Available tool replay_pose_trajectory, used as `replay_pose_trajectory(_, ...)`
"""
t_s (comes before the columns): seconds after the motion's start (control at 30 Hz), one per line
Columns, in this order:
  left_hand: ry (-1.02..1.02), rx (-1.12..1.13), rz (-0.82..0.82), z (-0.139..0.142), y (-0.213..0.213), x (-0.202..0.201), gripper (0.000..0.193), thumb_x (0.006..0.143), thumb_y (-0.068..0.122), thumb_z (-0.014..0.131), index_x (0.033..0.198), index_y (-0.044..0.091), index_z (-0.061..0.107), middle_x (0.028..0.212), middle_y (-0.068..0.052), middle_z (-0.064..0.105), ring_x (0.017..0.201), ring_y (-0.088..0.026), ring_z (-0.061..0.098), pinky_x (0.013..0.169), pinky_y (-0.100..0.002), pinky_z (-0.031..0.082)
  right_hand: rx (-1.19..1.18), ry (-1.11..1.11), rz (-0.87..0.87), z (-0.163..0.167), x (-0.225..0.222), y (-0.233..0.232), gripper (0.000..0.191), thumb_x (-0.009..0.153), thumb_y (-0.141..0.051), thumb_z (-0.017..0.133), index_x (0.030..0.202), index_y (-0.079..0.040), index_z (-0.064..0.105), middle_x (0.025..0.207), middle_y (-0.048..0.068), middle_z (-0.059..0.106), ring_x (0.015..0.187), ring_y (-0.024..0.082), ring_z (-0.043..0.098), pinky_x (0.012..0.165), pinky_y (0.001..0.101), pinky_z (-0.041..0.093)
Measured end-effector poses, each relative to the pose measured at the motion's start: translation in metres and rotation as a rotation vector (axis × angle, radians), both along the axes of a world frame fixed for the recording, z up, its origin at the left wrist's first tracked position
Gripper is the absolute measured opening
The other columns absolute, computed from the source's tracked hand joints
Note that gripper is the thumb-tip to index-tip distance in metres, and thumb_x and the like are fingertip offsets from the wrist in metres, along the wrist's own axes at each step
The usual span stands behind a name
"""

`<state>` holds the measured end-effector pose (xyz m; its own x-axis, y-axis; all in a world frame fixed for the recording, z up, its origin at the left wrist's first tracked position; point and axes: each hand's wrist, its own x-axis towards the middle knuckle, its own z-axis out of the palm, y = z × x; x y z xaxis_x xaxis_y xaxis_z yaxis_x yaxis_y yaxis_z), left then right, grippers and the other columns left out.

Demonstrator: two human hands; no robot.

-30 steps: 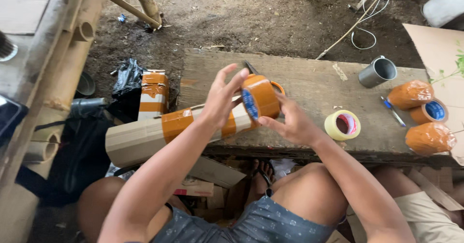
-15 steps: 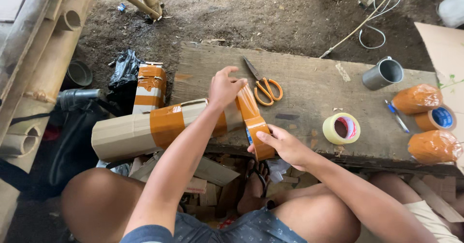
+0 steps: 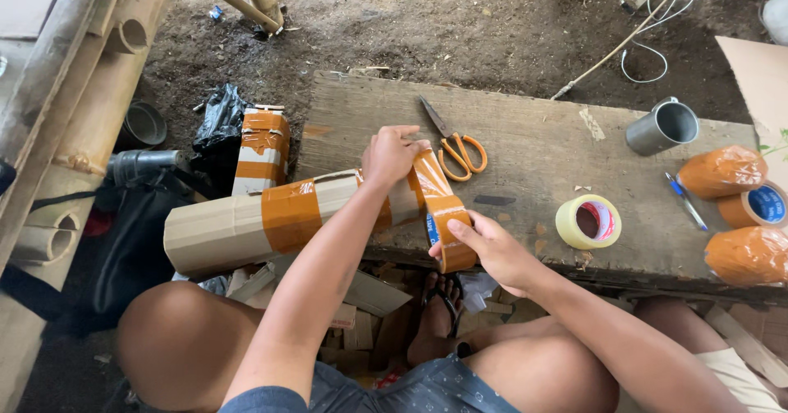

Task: The person assembles a hexagonal cardboard tube by folding and taping a cardboard sheet, then cuts a separate piece of cardboard to fit the top opening. They secure the top with tape and trim excess material with scissors.

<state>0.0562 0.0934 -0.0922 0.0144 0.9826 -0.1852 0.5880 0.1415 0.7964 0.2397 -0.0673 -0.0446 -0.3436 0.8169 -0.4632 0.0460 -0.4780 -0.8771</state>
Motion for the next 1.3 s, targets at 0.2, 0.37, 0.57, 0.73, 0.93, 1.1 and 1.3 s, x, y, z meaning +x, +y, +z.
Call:
replay_pose_trajectory(0.2,0.149,0.108,-0.014,-0.008,0.002,0.005,0.066,0.079,0.035,0.083,0.138,0.018,0.06,0.124,-0.012,0.07,0.112,-0.03,0.067,0.095,-0.042,0.053,0.0,0.025,-0.009,-0.004,0.002,-0.002,0.043,0.103,-0.037,0.05,0.128,-0.003,0.057,0.103,0.01,0.074,0.097,0.015,0.069,0.09,0.0337,0.055)
replay_pose_trajectory(0.37,-0.269,-0.101,-0.372,-0.009,-0.002,-0.009,0.064,0.098,0.027,0.04,0.16,0.011,0.04,0.136,-0.028,0.065,0.118,-0.042,0.072,0.101,-0.051,0.059,-0.012,0.037,0.012,-0.007,0.002,-0.002,0.044,0.103,-0.037,0.049,0.131,-0.004,0.055,0.106,0.011,0.074,0.1,0.017,0.069,0.091,0.0347,0.055)
replay_pose_trajectory(0.57,0.444,0.481,-0.956,0.002,-0.021,-0.036,0.132,0.053,0.059,0.094,0.155,0.012,0.024,0.157,-0.021,0.039,0.132,-0.049,0.049,0.097,-0.065,0.043,-0.033,0.021,0.042,-0.009,0.004,-0.005,0.045,0.103,-0.037,0.046,0.133,-0.005,0.052,0.11,0.01,0.075,0.104,0.016,0.069,0.094,0.0341,0.054)
replay_pose_trajectory(0.73,0.541,0.097,-0.839,0.01,-0.012,-0.02,0.122,0.066,0.053,0.078,0.166,0.017,0.019,0.152,-0.018,0.05,0.123,-0.045,0.062,0.103,-0.053,0.051,0.099,0.039,0.044,-0.014,0.009,0.003,0.042,0.106,-0.037,0.045,0.128,-0.003,0.054,0.101,0.01,0.072,0.095,0.015,0.068,0.088,0.0324,0.055)
replay_pose_trajectory(0.93,0.314,0.038,-0.801,0.002,0.017,-0.015,0.131,0.053,0.058,0.089,0.157,0.011,0.026,0.147,-0.021,0.054,0.131,-0.037,0.057,0.108,-0.045,0.047,0.252,-0.026,-0.122,-0.028,0.012,0.01,0.037,0.106,-0.037,0.048,0.114,-0.002,0.057,0.083,0.007,0.069,0.073,0.013,0.067,0.068,0.0294,0.056)
replay_pose_trajectory(1.1,0.274,-0.061,-0.795,0.005,0.022,-0.017,0.128,0.049,0.053,0.089,0.156,0.01,0.034,0.143,-0.02,0.059,0.132,-0.033,0.056,0.109,-0.042,0.043,0.38,-0.03,-0.266,-0.043,0.004,0.003,0.036,0.106,-0.037,0.051,0.106,-0.002,0.059,0.077,0.007,0.068,0.067,0.012,0.065,0.064,0.0268,0.055)
replay_pose_trajectory(1.3,0.22,-0.103,-0.823,0.02,0.019,-0.019,0.131,0.049,0.048,0.092,0.157,0.008,0.03,0.139,-0.019,0.061,0.127,-0.03,0.06,0.106,-0.039,0.047,0.374,-0.035,-0.317,-0.057,0.0,-0.006,0.037,0.105,-0.038,0.051,0.103,-0.003,0.061,0.075,0.005,0.067,0.065,0.01,0.064,0.061,0.0251,0.052)
